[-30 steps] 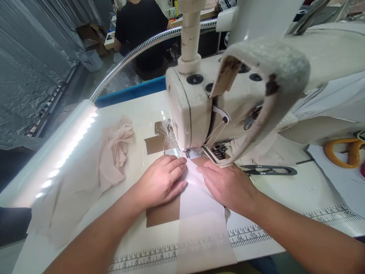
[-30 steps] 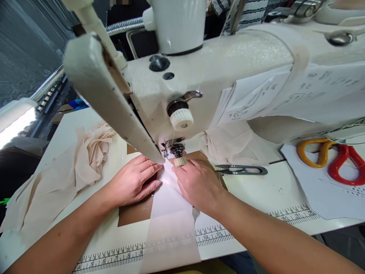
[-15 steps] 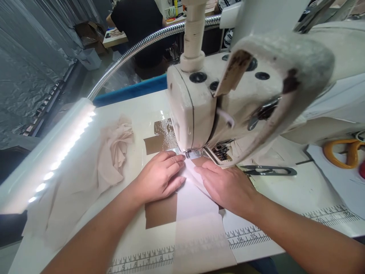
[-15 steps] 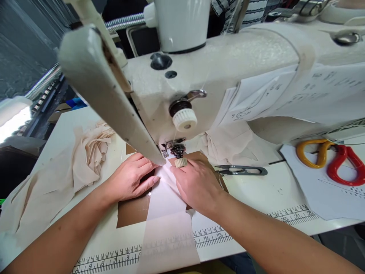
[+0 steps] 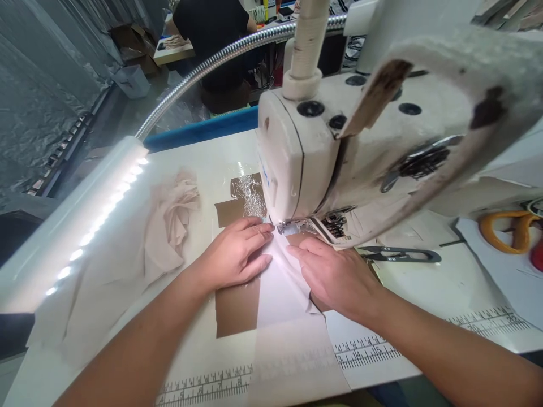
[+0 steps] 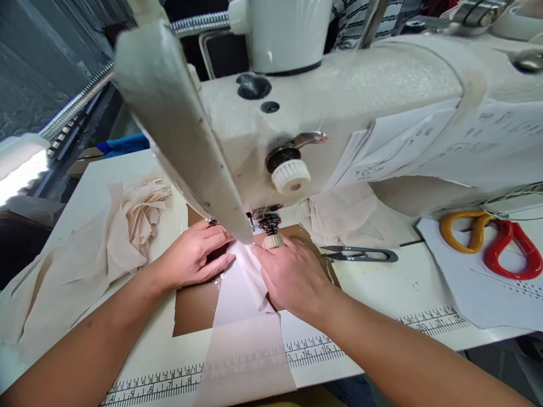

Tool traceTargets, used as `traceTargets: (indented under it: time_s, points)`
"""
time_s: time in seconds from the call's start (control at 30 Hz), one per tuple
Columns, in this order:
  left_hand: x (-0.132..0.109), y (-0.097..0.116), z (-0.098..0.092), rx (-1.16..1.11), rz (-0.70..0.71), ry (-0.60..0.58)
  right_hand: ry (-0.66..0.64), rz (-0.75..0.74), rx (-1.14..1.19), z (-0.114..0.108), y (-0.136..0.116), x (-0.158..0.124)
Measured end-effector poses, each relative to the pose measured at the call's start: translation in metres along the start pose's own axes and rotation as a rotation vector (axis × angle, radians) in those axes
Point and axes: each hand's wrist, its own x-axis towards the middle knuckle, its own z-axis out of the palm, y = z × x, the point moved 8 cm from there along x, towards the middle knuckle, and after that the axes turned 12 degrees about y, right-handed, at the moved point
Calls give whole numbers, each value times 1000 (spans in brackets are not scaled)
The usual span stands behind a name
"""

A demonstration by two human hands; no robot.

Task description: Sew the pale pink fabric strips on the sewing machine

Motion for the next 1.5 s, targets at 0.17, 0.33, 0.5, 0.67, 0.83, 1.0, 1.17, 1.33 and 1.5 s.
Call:
traceTargets:
  time_s: [0.17,0.33,0.5,0.67,0.83,1.0,1.17,1.33,1.5]
  points:
    - [1,-7,-3,-5,-21,40,-45,2,-36,9,0,0]
    - [-1,-14,-3,-22,-41,77,-47,-15,-46,13,1,-2]
    - [-6,-11,-11,-28,-36,185,-89,18,7,15,5,-3]
    - [-13,32,-9,-64,-24,45,-123,89,59,16,10,-3]
    - [-43,53,-22,-23,-109,-71,-117,113,126,14,11,-4]
    - [-95,47,-48,-6,-204,-4,-110,86,137,13,11,-8]
    - [-132,62,-50,-10,-251,100,-81,57,145,13,10,-10]
    - [-148,71,-45,14,-267,172,-66,32,110,12,6,-10]
    - [-157,69,-42,27,-256,199,-52,-2,147,10,-2,-10]
